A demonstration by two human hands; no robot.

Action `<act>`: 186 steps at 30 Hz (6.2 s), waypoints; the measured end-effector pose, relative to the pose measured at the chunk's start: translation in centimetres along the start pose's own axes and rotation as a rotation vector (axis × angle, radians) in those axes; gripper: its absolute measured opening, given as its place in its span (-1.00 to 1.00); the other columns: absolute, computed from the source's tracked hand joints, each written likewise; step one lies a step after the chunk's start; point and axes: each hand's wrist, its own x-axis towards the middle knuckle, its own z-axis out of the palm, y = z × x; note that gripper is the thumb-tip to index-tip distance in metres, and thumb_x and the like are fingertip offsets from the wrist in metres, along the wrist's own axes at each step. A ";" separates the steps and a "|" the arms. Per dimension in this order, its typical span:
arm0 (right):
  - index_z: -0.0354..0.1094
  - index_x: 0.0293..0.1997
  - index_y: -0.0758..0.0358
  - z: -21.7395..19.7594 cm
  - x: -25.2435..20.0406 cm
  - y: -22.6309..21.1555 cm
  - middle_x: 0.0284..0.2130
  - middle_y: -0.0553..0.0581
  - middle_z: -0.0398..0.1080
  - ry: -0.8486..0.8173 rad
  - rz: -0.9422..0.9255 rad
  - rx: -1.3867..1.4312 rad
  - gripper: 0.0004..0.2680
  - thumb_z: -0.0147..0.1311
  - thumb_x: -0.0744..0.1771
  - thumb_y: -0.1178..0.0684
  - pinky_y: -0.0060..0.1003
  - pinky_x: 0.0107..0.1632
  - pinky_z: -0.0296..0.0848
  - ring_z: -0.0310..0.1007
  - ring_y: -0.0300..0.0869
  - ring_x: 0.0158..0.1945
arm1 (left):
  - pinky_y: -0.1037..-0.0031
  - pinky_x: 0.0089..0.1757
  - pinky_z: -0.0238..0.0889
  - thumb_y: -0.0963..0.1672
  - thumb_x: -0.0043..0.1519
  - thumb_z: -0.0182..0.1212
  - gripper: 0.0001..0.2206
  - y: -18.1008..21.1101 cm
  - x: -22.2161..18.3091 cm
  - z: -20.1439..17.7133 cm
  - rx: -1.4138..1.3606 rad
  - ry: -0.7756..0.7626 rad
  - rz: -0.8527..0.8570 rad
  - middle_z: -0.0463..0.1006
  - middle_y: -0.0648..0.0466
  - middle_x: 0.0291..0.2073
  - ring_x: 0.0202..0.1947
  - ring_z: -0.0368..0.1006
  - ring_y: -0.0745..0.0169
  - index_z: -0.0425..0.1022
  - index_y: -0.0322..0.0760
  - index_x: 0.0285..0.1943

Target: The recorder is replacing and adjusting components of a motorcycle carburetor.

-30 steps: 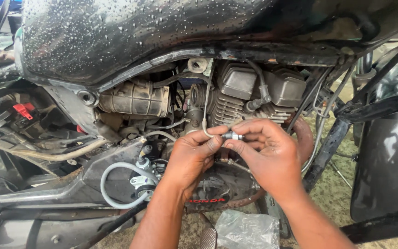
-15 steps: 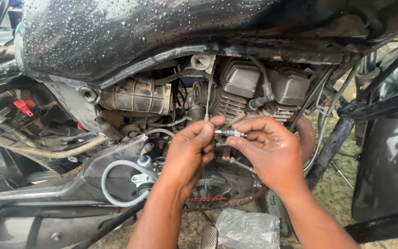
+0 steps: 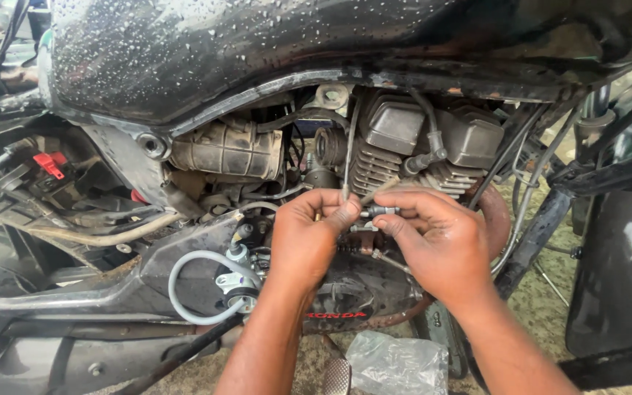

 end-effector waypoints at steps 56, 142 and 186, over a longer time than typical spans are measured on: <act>0.40 -0.12 0.43 1.8 -1.0 3.4 -0.34 0.12 0.57 -0.050 -0.076 -0.150 -0.92 0.05 0.35 0.35 -0.39 -0.21 0.62 0.62 -0.31 -0.29 | 0.58 -0.29 0.32 -0.28 0.20 0.26 -0.97 -3.1 1.7 -0.4 0.049 -0.034 0.086 0.55 0.09 -0.44 -0.42 0.40 0.44 0.51 -0.41 -0.27; 0.31 0.08 0.31 1.5 1.1 2.0 -0.39 0.03 0.42 -0.275 0.195 -0.061 -0.81 -0.08 0.36 0.28 -0.41 -0.31 0.48 0.39 -0.35 -0.41 | 0.14 -0.28 0.36 -0.23 0.14 0.18 -0.75 4.9 0.1 -3.8 1.052 -0.154 0.869 0.49 0.02 -0.34 -0.23 0.51 -0.08 0.52 -0.13 0.00; 0.36 -0.08 0.31 3.4 0.1 2.1 -0.29 0.24 0.42 -0.053 -0.345 -0.757 -0.69 0.03 0.13 0.37 -0.05 -0.15 0.50 0.53 0.15 -0.19 | 0.07 -0.27 0.37 -0.22 0.06 0.17 -0.95 2.8 1.8 -2.4 1.182 -0.247 0.691 0.55 -0.12 -0.44 -0.34 0.53 -0.23 0.46 -0.29 -0.34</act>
